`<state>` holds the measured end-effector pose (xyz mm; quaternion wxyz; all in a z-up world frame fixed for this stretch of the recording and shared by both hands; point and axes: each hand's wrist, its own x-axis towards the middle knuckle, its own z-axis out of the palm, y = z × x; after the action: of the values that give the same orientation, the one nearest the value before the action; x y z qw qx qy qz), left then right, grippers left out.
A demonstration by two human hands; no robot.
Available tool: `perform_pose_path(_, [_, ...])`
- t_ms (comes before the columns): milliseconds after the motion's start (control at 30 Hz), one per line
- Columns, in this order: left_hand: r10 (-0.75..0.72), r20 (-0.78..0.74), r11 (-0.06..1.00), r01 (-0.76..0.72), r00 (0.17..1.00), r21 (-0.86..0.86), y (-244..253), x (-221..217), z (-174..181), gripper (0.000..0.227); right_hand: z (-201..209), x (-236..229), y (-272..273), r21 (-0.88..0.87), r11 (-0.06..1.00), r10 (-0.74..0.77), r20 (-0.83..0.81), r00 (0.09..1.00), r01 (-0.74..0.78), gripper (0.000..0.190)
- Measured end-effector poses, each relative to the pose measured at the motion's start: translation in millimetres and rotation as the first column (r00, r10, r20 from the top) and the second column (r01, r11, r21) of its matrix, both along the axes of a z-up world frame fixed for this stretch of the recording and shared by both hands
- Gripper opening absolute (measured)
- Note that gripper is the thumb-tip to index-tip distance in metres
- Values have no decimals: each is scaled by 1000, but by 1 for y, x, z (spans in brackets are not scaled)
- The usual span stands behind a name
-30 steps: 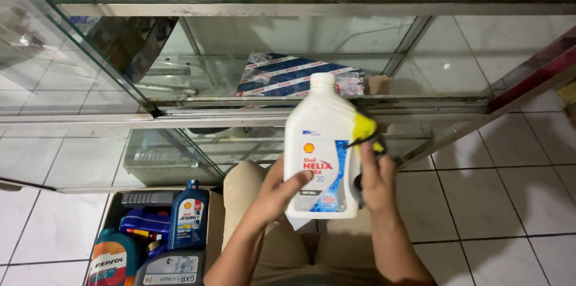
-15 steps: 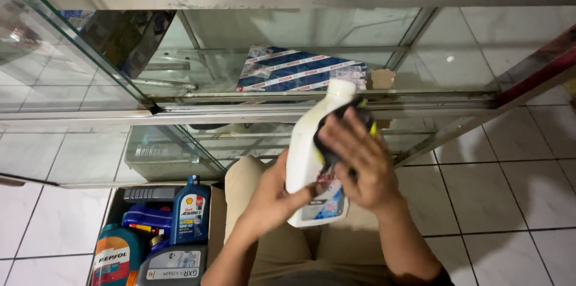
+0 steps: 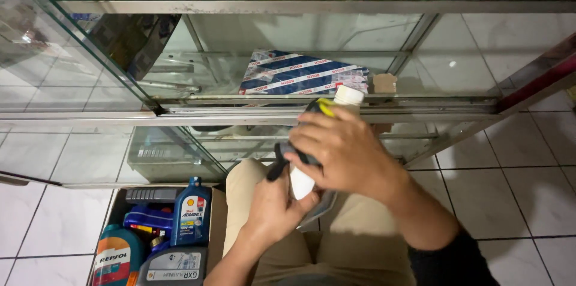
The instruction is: The person wipes a white motor oil bottle with a yellow cloth, then places it on a glass shelf. They proceed to wipe the glass shelf surface with the cloth.
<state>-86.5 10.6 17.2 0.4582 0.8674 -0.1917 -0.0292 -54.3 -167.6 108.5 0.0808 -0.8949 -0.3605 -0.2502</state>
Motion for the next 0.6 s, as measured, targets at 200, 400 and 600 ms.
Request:
perform_pose_path(200, [53, -25, 998, -53, 998, 31, 4, 2, 11, 57, 13, 56, -48, -166, 951, -249, 87, 964, 261, 53])
perform_pose_path(400, [-37, -208, 956, -25, 977, -292, -4, 7, 17, 52, -17, 58, -68, 814, 448, 283, -521, 806, 369, 21])
perform_pose_path(600, [-235, -412, 814, -54, 880, -579, -11, 10, 0, 49, -54, 36, -62, 887, 164, 216, -459, 862, 431, 23])
